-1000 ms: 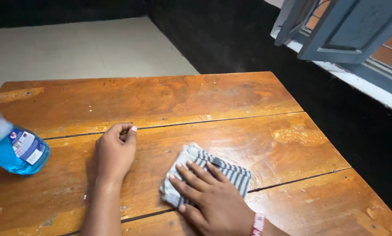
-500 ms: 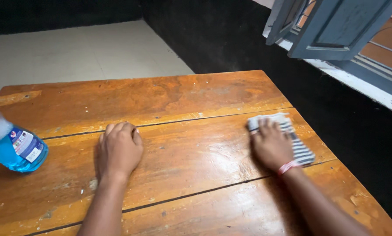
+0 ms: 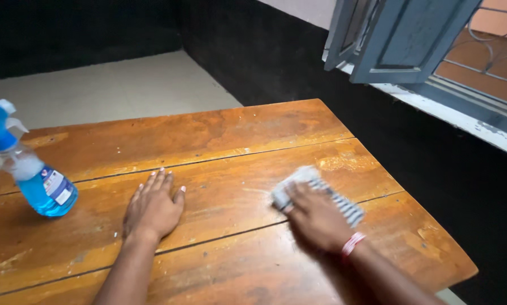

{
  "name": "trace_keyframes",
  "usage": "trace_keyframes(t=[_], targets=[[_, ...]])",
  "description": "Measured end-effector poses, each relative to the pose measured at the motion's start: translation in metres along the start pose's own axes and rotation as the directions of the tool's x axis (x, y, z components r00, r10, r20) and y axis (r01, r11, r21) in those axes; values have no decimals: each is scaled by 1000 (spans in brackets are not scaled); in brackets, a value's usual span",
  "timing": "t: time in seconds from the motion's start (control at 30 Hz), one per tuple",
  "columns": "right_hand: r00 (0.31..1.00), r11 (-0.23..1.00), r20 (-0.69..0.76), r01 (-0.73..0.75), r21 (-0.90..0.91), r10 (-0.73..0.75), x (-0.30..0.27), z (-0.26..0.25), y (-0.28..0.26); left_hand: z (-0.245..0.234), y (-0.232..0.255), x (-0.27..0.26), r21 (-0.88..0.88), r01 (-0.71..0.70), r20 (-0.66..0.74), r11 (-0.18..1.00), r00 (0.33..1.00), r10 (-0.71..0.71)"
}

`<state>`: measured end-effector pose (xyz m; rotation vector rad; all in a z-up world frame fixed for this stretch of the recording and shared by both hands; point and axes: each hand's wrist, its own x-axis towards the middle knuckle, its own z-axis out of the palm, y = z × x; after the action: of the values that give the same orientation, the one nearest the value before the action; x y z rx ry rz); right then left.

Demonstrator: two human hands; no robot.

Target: The person sprays a blue cleaning solution onto a wooden table and wipes the surface with a striped cloth. They repeatedly spray and wipe different sections of the table, folding the cloth as needed to continue cleaning.

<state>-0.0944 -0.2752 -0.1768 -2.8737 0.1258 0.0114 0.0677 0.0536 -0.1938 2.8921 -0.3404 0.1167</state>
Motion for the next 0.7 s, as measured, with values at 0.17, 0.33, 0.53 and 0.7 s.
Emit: trace_keyframes(t=[0.17,0.33,0.53,0.7], targets=[[952,940,-93,-302,-156,291,-16,-13,89,-9,5,-14,37,16,38,999,999,-18],[873,840,-39,-478,-255,485,-34,-22,53,-11,8,-22,43,27,36,999,999,-29],[974,949,-42,-227,-217,223,-30,-22,-35,-11,8,-44,23,41,44,999,998,-42],[916,987,-387,44,-155,-102,-38,7,-72,-13,6,-49,25,32,5,999,999,-32]])
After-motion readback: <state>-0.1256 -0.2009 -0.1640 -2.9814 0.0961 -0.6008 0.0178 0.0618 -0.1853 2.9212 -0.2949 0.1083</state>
